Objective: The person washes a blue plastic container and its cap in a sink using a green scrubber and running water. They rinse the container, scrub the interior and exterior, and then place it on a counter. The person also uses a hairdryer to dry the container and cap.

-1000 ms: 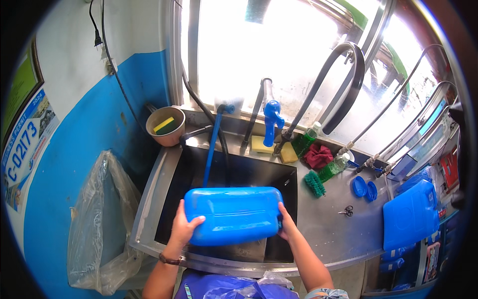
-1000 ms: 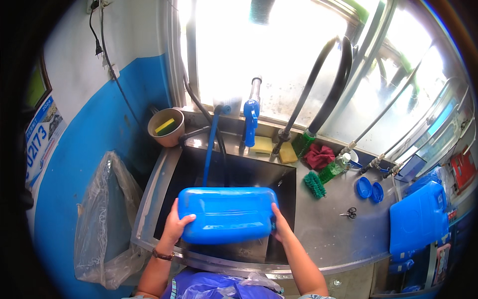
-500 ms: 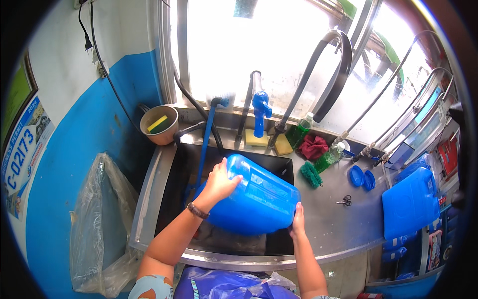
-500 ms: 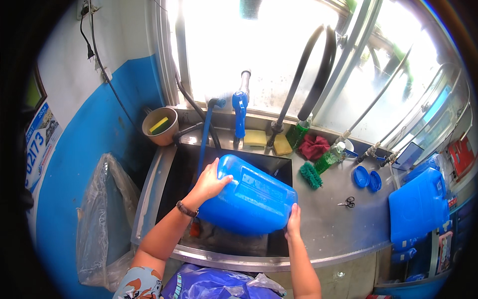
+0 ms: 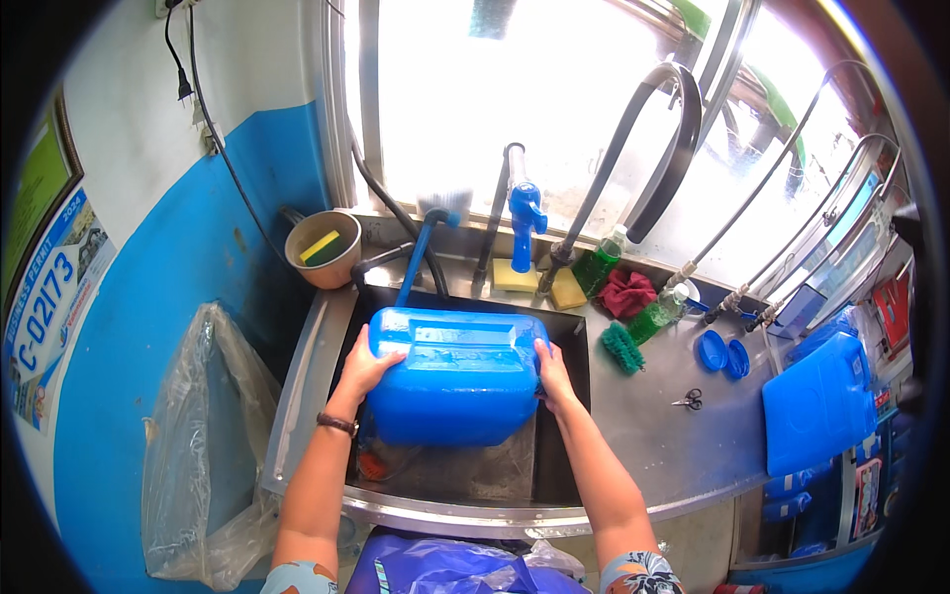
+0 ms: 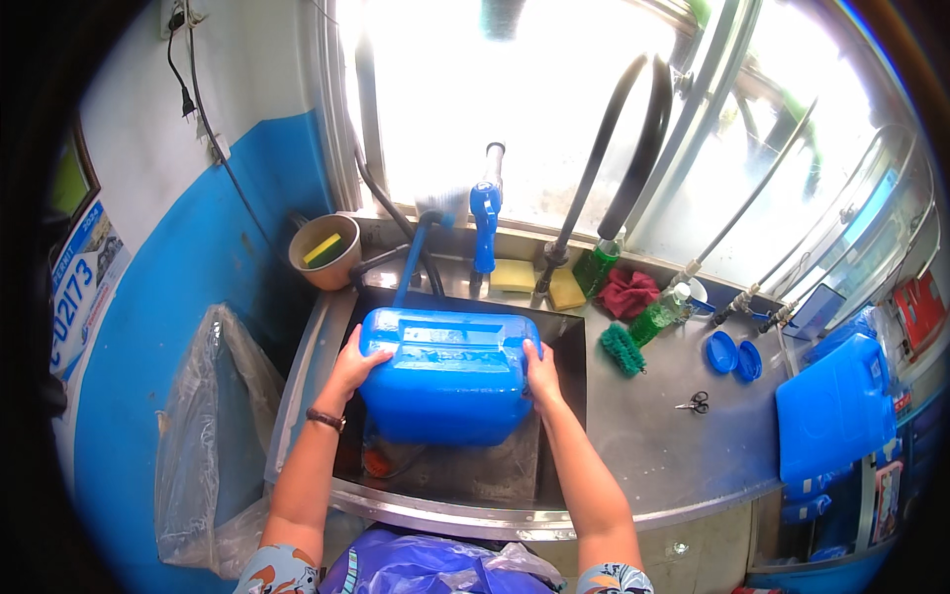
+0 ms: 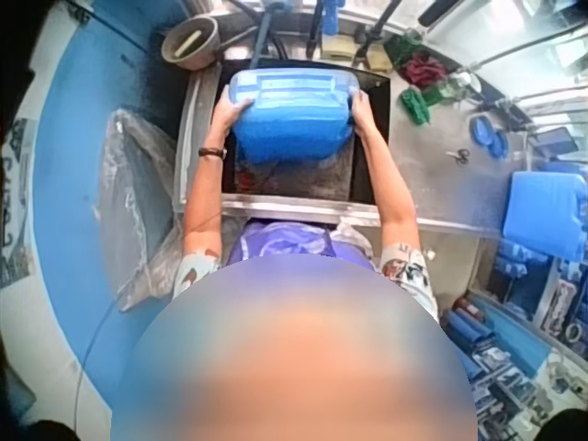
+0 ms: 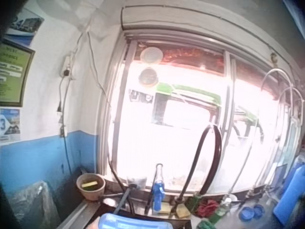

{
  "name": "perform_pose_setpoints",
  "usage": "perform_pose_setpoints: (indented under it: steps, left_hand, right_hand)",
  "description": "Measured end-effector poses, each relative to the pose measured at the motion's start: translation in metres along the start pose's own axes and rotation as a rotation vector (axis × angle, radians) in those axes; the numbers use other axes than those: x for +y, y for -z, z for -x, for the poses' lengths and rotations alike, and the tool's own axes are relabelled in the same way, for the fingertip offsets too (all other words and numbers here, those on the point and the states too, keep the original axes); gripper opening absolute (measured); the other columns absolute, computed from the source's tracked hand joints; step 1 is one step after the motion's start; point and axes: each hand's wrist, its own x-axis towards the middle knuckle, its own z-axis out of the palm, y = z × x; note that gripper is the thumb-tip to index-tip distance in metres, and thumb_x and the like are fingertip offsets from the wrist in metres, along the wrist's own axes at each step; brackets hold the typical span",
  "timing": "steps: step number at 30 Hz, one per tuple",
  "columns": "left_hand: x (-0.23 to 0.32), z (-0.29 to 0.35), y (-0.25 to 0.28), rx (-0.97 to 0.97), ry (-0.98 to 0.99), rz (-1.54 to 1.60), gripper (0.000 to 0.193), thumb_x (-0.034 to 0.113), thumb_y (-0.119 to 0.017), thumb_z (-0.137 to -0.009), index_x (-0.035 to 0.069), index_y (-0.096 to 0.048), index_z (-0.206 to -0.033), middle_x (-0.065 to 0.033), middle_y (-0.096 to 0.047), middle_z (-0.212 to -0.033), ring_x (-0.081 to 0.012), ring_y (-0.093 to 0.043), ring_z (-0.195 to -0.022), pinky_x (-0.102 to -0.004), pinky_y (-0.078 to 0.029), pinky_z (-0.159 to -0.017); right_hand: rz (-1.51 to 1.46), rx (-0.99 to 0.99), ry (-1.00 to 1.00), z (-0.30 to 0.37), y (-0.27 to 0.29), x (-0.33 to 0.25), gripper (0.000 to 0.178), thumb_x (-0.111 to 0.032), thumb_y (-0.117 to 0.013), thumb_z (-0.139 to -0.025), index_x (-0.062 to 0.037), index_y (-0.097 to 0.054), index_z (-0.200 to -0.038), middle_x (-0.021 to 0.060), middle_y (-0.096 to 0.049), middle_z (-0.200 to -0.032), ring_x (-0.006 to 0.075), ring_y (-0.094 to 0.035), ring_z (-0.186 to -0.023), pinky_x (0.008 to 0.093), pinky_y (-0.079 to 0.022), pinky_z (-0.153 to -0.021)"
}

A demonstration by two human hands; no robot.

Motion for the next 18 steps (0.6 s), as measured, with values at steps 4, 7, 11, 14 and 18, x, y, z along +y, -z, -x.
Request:
perform_pose_setpoints:
  steps: [4, 7, 11, 14, 18]
  left_hand:
    - [-0.025, 0.036, 0.028, -0.036, 0.019, 0.242, 0.104, 0.025, -0.082, -0.073, -0.006, -0.019, -0.15, -0.0243, -0.05, -0.137, -0.0289, -0.055, -0.121, -0.0358, -0.046, -0.101]
    - [-0.014, 0.071, 0.032, -0.038, -0.009, 0.301, 0.102, 0.024, -0.081, -0.075, -0.006, -0.019, -0.151, -0.0241, -0.046, -0.141, -0.0302, -0.051, -0.126, -0.0377, -0.043, -0.104]
    - [-0.036, 0.103, 0.023, 0.093, -0.082, 0.145, 0.102, 0.027, -0.078, -0.076, -0.006, -0.018, -0.151, -0.0256, -0.035, -0.15, -0.0327, -0.038, -0.138, -0.0392, -0.03, -0.114]
    - [-0.023, 0.115, 0.032, 0.055, -0.054, 0.29, 0.099, 0.022, -0.075, -0.075, -0.005, -0.018, -0.151, -0.026, -0.035, -0.149, -0.0334, -0.041, -0.135, -0.0393, -0.032, -0.113]
    - [-0.026, 0.114, 0.042, 0.051, -0.027, 0.406, 0.093, 0.018, -0.07, -0.076, -0.005, -0.019, -0.151, -0.0256, -0.037, -0.147, -0.0327, -0.045, -0.132, -0.04, -0.036, -0.111]
  right_hand:
    - [0.063, -0.184, -0.226, 0.037, -0.024, -0.028, 0.076, -0.065, -0.059, -0.083, -0.0175, -0.041, -0.14, 0.0098, -0.054, -0.131, 0.0273, -0.057, -0.104, 0.0504, -0.048, -0.078]
    - [-0.02, -0.304, -0.262, 0.055, -0.018, -0.018, 0.078, -0.065, -0.059, -0.084, -0.0175, -0.036, -0.142, 0.0109, -0.053, -0.131, 0.0279, -0.057, -0.106, 0.0491, -0.051, -0.075]
    - [0.056, -0.191, -0.134, 0.075, -0.021, -0.011, 0.084, -0.066, -0.06, -0.084, -0.0146, -0.032, -0.144, 0.0158, -0.049, -0.133, 0.0286, -0.056, -0.112, 0.0464, -0.053, -0.073]
    - [-0.006, -0.225, -0.029, 0.071, -0.019, 0.009, 0.083, -0.062, -0.062, -0.085, -0.0094, -0.033, -0.143, 0.0172, -0.049, -0.131, 0.0289, -0.054, -0.114, 0.0456, -0.054, -0.078]
    - [0.098, -0.097, -0.001, 0.084, -0.037, 0.006, 0.079, -0.058, -0.062, -0.088, -0.0079, -0.036, -0.143, 0.0167, -0.053, -0.127, 0.0281, -0.055, -0.115, 0.0466, -0.052, -0.087]
